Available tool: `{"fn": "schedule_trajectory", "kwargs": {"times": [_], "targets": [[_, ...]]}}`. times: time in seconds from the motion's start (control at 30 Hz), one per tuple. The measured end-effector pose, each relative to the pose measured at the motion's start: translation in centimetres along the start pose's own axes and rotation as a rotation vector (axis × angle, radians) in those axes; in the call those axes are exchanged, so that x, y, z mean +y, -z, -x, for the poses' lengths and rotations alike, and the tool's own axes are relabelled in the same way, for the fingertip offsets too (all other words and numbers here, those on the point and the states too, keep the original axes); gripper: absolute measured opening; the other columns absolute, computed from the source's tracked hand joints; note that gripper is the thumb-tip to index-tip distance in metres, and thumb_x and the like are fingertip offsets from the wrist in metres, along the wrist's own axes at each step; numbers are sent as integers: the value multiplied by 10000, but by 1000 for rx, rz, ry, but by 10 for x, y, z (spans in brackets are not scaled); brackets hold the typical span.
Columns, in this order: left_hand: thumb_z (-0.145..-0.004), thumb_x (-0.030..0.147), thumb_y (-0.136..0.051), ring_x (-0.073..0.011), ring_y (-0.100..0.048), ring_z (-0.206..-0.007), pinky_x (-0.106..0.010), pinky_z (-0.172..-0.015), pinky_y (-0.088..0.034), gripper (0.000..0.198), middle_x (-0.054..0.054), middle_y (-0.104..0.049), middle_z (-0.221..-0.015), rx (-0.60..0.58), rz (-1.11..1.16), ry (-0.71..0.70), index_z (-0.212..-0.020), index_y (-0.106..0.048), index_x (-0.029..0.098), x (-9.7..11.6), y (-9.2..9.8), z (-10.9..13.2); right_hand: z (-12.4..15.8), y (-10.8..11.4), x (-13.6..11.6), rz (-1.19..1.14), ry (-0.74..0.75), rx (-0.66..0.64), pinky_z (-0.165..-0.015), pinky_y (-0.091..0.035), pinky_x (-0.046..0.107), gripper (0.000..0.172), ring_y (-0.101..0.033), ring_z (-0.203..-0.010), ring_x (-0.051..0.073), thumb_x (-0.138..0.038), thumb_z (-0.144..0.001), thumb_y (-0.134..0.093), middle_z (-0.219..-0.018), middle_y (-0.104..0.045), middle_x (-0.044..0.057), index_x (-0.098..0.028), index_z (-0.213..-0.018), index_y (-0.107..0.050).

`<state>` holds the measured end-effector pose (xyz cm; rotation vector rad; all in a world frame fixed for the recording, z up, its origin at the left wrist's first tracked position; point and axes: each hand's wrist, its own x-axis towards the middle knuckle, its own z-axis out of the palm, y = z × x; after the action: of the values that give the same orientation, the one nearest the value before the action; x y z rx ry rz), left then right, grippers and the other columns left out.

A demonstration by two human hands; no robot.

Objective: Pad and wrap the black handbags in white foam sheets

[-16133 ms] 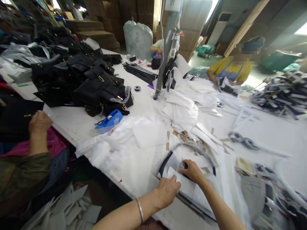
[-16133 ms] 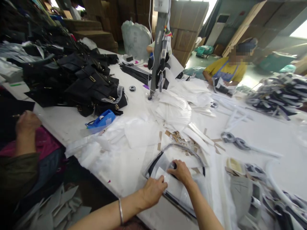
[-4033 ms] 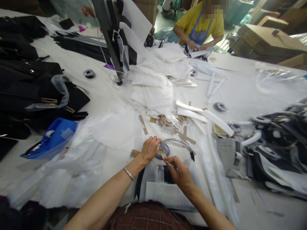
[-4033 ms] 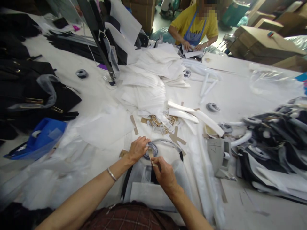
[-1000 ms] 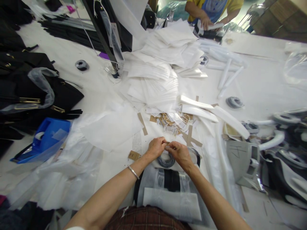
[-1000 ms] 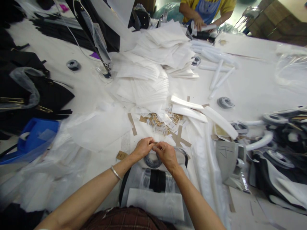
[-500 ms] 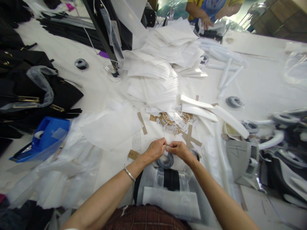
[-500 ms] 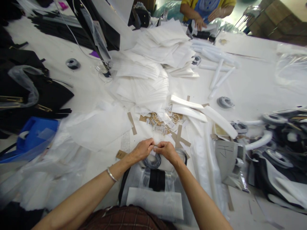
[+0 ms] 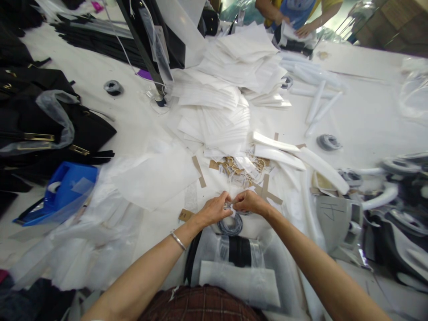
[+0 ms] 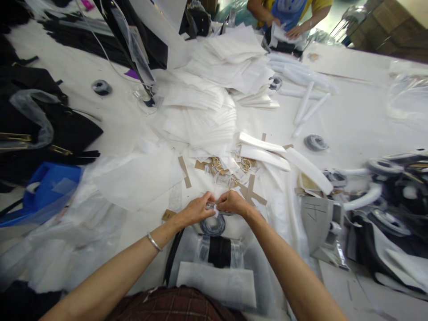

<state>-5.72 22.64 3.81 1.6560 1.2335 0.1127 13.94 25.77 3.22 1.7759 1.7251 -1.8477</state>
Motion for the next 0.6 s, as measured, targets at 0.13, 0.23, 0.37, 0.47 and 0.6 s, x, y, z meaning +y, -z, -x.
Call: {"fn": "schedule_trajectory", "kwargs": {"times": [0.13, 0.23, 0.37, 0.47, 0.6], "targets": [[-793, 233, -637, -192, -619, -1025, -281, -888, -456, 421, -17, -628, -1123, -23, -26, -202, -1175, -460, 249, -7, 3, 7, -3, -1, -6, 66, 9, 25, -464, -352, 205, 112, -491, -472, 88, -249, -635, -664, -496, -597, -22, -163, -652, -733], [-813, 180, -615, -183, -583, -1058, -284, -938, -436, 351, -24, -592, -1146, -17, -66, -342, -1139, -498, 239, -12, 2, 10, 0, -4, -8, 133, 45, 102, -476, -328, 209, 111, -498, -517, 96, -272, -637, -687, -513, -611, -23, -170, -633, -732], [-830, 174, -611, -190, -576, -1021, -297, -935, -446, 248, -31, -588, -1084, 24, -125, -314, -1067, -551, 221, -12, -6, 10, 8, -10, -12, 243, 97, 199, -528, -359, 229, 146, -565, -574, 128, -310, -690, -682, -583, -679, 0, -185, -688, -757], [-840, 165, -600, -186, -583, -999, -292, -925, -456, 221, -25, -600, -1048, 70, -132, -258, -1054, -578, 219, -8, -12, 9, 17, -17, -14, 327, 84, 314, -593, -401, 246, 135, -636, -635, 160, -262, -725, -645, -657, -728, 26, -204, -727, -767], [-835, 166, -605, -184, -596, -1004, -286, -932, -460, 198, -27, -626, -1033, 102, -94, -235, -1028, -615, 211, -6, -16, 7, 31, -29, -19, 340, 71, 422, -656, -439, 260, 199, -691, -724, 185, -206, -788, -573, -773, -765, 42, -229, -795, -771]]}}
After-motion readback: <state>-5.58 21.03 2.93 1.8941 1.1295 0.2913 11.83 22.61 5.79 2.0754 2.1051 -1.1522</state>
